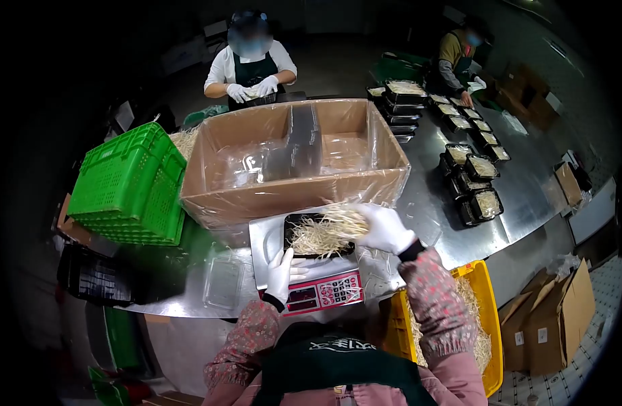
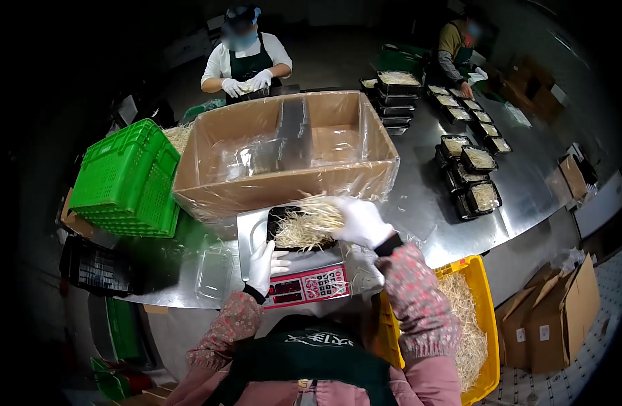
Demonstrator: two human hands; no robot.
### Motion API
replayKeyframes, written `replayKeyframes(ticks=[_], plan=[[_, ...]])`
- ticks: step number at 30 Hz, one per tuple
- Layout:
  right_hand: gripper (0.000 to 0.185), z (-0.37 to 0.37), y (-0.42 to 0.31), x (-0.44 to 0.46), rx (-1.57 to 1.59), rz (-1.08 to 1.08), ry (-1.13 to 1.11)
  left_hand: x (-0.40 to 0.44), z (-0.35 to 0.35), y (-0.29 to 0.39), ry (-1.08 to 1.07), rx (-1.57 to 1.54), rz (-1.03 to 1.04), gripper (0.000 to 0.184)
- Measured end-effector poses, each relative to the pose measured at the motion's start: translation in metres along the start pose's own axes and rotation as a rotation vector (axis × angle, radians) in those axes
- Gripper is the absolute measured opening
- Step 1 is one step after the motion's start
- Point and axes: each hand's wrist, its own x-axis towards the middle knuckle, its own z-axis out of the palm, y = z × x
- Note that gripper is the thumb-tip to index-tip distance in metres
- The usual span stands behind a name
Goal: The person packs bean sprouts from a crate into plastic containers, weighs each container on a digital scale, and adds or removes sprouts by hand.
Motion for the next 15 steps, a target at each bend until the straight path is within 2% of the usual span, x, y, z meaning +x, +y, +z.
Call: replayKeyframes(ticks=[2,3,5,6,8,10,12,15], plan=[[0.071,0.032,-0.009,0.048,-0.143,-0.040,-0.165,0.013,-0.020,-0.008,0.094,0.214,0.169,0.050],[0.072,0.048,-0.014,0.062,-0.189,-0.109,-0.193,0.039,-0.031,-0.018,0.138,0.213,0.358,0.050],[0.075,0.083,-0.014,0.078,-0.256,-0.257,-0.215,0.058,-0.033,-0.018,0.185,0.207,0.537,0.050],[0.077,0.100,-0.016,0.078,-0.240,-0.220,-0.269,0.051,-0.017,0.002,0.143,0.365,0.657,0.051],[0.071,0.125,-0.015,0.077,-0.251,-0.189,-0.171,0.041,0.012,0.034,0.053,0.684,0.895,0.054],[0.068,0.140,-0.008,0.081,-0.314,-0.178,-0.191,0.056,0.017,0.026,-0.043,1.309,1.042,0.054],[0.069,0.139,0.003,0.077,-0.227,-0.200,-0.186,0.060,0.019,0.022,-0.006,1.335,1.099,0.051],[0.073,0.117,0.011,0.063,-0.046,-0.246,-0.154,0.057,0.022,0.015,0.053,1.327,0.979,0.047]])
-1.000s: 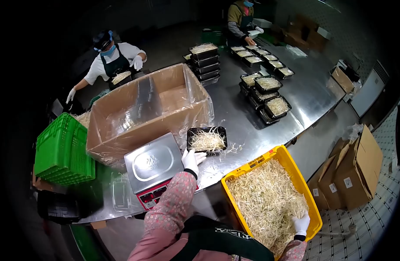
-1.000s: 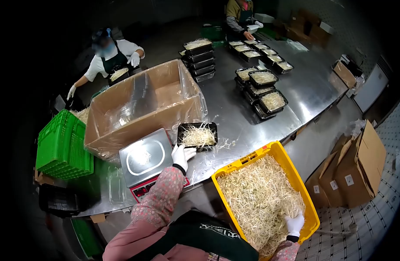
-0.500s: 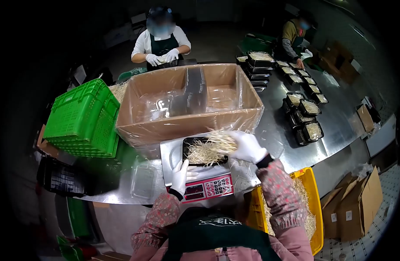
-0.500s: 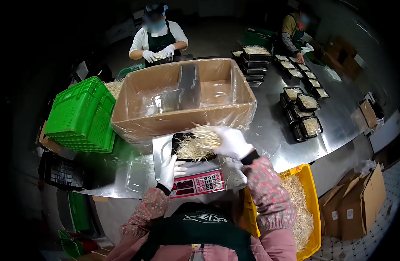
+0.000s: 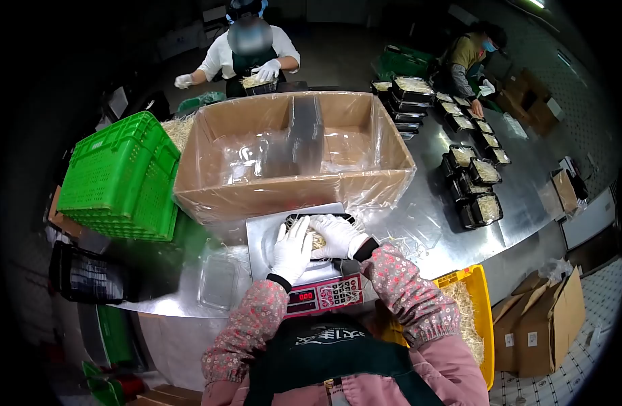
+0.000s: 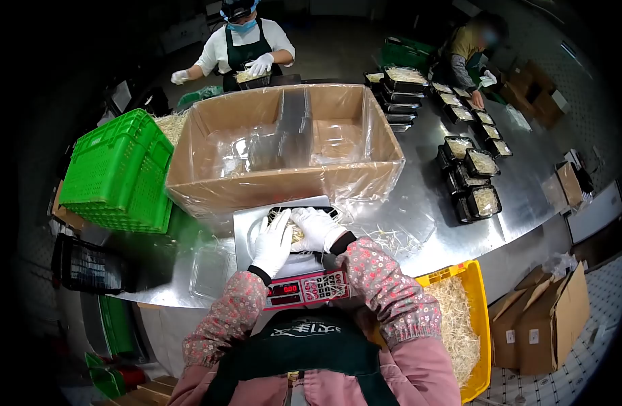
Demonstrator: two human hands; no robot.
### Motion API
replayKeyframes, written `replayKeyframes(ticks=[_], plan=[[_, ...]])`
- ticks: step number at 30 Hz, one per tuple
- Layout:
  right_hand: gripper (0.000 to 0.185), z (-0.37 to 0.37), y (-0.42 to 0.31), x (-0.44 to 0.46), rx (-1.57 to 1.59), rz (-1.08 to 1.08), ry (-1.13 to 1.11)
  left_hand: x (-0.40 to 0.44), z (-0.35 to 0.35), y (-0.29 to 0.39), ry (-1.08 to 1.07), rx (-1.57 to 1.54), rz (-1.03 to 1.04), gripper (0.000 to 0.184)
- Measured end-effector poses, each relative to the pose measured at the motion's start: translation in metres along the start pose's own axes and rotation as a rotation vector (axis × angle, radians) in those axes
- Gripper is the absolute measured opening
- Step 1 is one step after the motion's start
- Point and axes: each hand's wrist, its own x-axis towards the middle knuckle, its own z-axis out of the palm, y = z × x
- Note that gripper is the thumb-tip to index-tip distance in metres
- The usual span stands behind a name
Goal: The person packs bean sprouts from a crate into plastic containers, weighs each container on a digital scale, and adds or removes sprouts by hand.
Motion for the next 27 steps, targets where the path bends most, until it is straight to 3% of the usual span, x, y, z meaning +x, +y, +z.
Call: replayKeyframes(ticks=[1,3,5,8,11,13,15,16,18,19,20,21,24,25,27], plan=[[0.081,-0.013,-0.003,-0.006,-0.032,0.056,-0.070,0.000,-0.002,0.004,-0.002,0.000,-0.009,0.047],[0.079,-0.014,0.001,-0.015,-0.082,0.137,-0.008,0.002,-0.005,0.009,-0.017,-0.022,-0.078,0.046],[0.077,0.011,0.009,-0.017,-0.070,0.029,0.055,0.002,-0.002,0.011,-0.009,-0.020,-0.105,0.045],[0.076,0.012,0.002,-0.006,-0.103,0.057,-0.021,0.000,-0.006,0.013,0.101,-0.109,-0.117,0.046],[0.088,0.001,0.019,-0.004,0.057,0.041,-0.140,0.002,-0.023,0.018,0.147,-0.322,-0.168,0.045],[0.100,-0.028,0.024,-0.010,0.353,0.056,-0.160,-0.002,-0.029,0.006,0.236,-0.377,-0.173,0.044],[0.095,-0.062,0.035,-0.025,0.354,0.032,-0.047,-0.005,-0.061,0.005,0.249,-0.384,-0.228,0.044],[0.090,-0.083,0.036,-0.035,0.402,0.111,-0.050,-0.007,-0.078,0.007,0.251,-0.264,-0.157,0.045],[0.081,-0.099,0.064,-0.060,0.536,0.160,0.038,-0.025,-0.090,-0.028,0.299,-0.372,-0.312,0.045],[0.078,-0.117,0.057,-0.069,0.641,0.278,0.058,-0.032,-0.093,-0.049,0.322,-0.567,-0.505,0.046],[0.078,-0.114,0.077,-0.078,0.442,0.248,0.148,-0.040,-0.096,-0.069,0.287,-0.525,-0.546,0.047],[0.080,-0.106,0.090,-0.083,0.707,0.312,0.201,-0.045,-0.099,-0.084,0.251,-0.484,-0.589,0.049],[0.089,-0.085,0.075,-0.068,0.407,0.285,0.337,-0.025,-0.092,-0.081,0.221,-0.494,-0.632,0.055],[0.099,-0.075,0.059,-0.053,0.229,0.214,0.338,-0.018,-0.071,-0.084,0.225,-0.427,-0.488,0.060],[0.110,-0.052,0.018,-0.026,0.039,0.156,0.248,0.014,-0.053,-0.030,0.149,-0.507,-0.282,0.068]])
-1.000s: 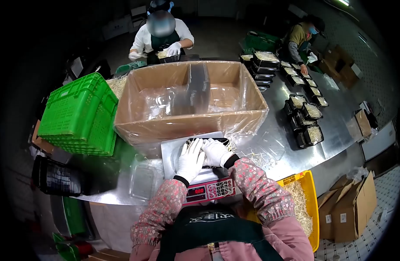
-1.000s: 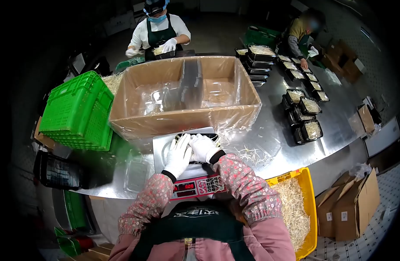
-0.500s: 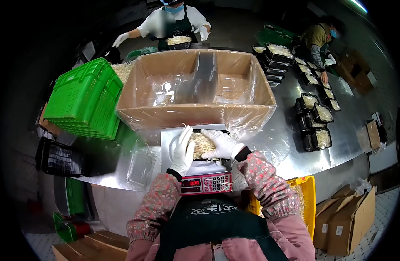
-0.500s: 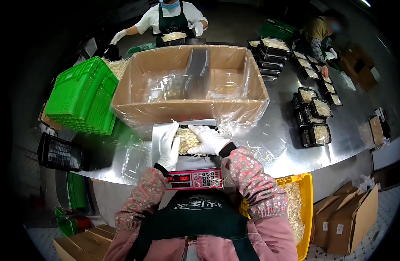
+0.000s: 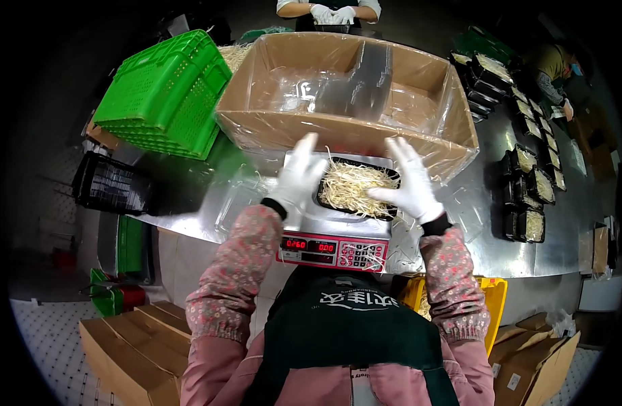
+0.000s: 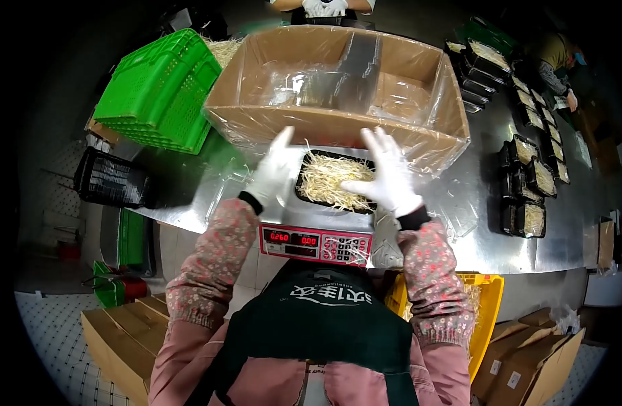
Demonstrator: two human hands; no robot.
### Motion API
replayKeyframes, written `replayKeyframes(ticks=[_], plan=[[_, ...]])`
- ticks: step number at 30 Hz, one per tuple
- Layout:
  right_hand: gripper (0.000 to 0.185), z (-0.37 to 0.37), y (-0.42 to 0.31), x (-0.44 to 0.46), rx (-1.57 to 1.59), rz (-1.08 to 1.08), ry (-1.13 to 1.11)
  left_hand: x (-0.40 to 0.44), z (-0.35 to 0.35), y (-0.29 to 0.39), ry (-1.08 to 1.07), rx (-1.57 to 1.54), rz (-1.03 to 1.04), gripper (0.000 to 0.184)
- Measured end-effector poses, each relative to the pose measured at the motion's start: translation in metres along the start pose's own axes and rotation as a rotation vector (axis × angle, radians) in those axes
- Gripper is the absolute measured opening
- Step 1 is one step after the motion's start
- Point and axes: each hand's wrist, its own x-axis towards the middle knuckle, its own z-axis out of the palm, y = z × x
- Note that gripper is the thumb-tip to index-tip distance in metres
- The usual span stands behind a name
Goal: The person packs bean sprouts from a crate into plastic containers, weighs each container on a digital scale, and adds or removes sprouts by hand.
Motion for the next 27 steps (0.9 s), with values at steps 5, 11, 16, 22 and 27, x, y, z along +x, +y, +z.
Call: replayKeyframes(ticks=[5,11,16,22,27], plan=[[0.095,-0.004,-0.010,0.014,-0.353,0.024,-0.505,-0.014,0.045,0.035,-0.401,0.519,0.302,0.078],[0.025,0.021,0.024,-0.007,-0.355,0.047,-0.462,-0.011,0.062,0.035,-0.374,0.598,0.233,0.076],[0.018,-0.001,0.038,-0.018,-0.162,0.021,-0.302,-0.015,0.063,0.034,-0.352,0.556,0.216,0.077],[0.028,-0.058,0.068,-0.052,-0.083,0.135,-0.081,-0.022,0.035,0.067,-0.275,0.590,0.272,0.100],[0.049,-0.030,0.114,-0.093,-0.205,0.400,-0.297,-0.034,-0.019,0.008,-0.196,0.412,-0.070,0.123]])
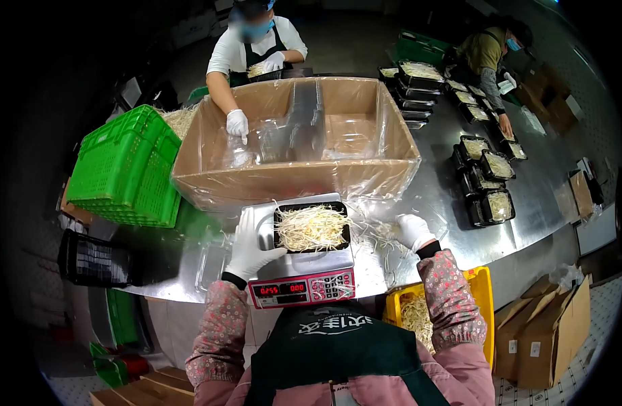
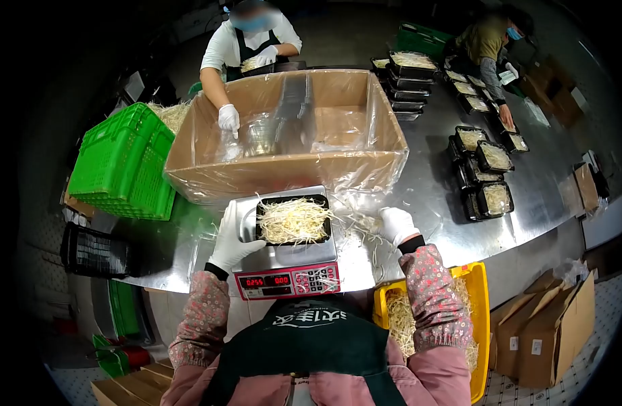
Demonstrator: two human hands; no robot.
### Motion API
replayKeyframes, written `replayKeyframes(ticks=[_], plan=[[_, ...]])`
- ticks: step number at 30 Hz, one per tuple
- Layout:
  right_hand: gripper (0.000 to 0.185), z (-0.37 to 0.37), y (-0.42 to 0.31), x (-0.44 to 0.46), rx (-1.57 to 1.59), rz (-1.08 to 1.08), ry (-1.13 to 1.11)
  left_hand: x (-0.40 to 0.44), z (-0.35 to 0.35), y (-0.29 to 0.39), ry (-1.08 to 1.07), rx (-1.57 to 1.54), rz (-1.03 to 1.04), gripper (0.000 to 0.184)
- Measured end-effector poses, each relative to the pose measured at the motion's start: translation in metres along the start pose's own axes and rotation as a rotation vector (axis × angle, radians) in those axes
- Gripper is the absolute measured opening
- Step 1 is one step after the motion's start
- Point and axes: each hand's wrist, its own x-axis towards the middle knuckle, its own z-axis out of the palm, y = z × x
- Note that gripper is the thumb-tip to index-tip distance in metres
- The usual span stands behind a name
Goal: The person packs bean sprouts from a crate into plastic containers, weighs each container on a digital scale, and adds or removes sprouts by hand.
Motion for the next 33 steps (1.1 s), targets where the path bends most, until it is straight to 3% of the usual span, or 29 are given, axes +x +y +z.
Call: replayKeyframes(ticks=[1,2,3,5,7,9,11,13,14,15,17,18,25,27,28,31,32,33], plan=[[0.063,0.005,0.006,0.000,-0.203,-0.013,-0.105,0.001,0.004,-0.019,-0.037,-0.062,-0.089,0.124],[0.088,0.003,-0.003,0.001,-0.136,0.015,-0.101,0.005,0.009,-0.032,-0.061,-0.113,-0.126,0.122],[0.095,-0.013,-0.033,-0.001,0.008,-0.005,-0.030,0.009,0.010,-0.028,-0.062,-0.112,-0.124,0.122],[0.105,-0.017,-0.069,0.007,0.287,-0.085,0.014,0.025,0.013,-0.008,-0.121,-0.197,-0.035,0.125],[0.111,-0.005,-0.108,0.020,0.122,-0.142,0.101,0.036,0.025,0.022,-0.124,0.012,0.162,0.118],[0.115,-0.028,-0.150,0.017,-0.073,-0.130,-0.066,0.041,0.030,0.056,-0.176,0.065,0.311,0.107],[0.110,-0.020,-0.144,0.024,-0.080,-0.144,-0.062,0.043,0.043,0.060,-0.170,0.084,0.479,0.095],[0.100,-0.013,-0.118,0.037,-0.047,-0.236,-0.113,0.050,0.040,0.065,-0.135,0.135,0.513,0.089],[0.075,-0.005,-0.109,0.035,-0.008,-0.315,0.026,0.054,0.038,0.068,-0.215,0.183,0.433,0.086],[0.075,-0.001,-0.111,0.033,-0.011,-0.310,0.024,0.058,0.037,0.070,-0.294,0.229,0.351,0.083],[0.050,0.005,-0.118,0.037,-0.166,-0.250,-0.093,0.065,0.036,0.073,-0.325,0.248,0.360,0.083],[0.027,0.008,-0.114,0.035,-0.071,-0.286,0.018,0.064,0.033,0.076,-0.328,0.259,0.356,0.083],[0.025,-0.034,-0.049,0.012,0.370,-0.202,0.179,0.047,0.011,0.059,-0.336,0.037,0.340,0.102],[0.024,-0.040,-0.033,0.003,0.559,-0.033,0.170,0.042,0.003,0.048,-0.285,-0.002,0.370,0.107],[0.029,-0.053,-0.031,-0.002,0.262,0.066,0.050,0.041,0.004,0.047,-0.287,-0.001,0.372,0.107],[0.045,-0.036,-0.042,-0.001,0.016,-0.075,0.193,0.038,0.009,0.051,-0.248,0.054,0.391,0.111],[0.058,-0.020,-0.050,0.007,0.196,-0.101,0.241,0.040,0.017,0.057,-0.229,0.093,0.422,0.112],[0.054,-0.006,-0.068,0.014,0.383,-0.236,0.377,0.042,0.021,0.069,-0.216,0.133,0.426,0.110]])
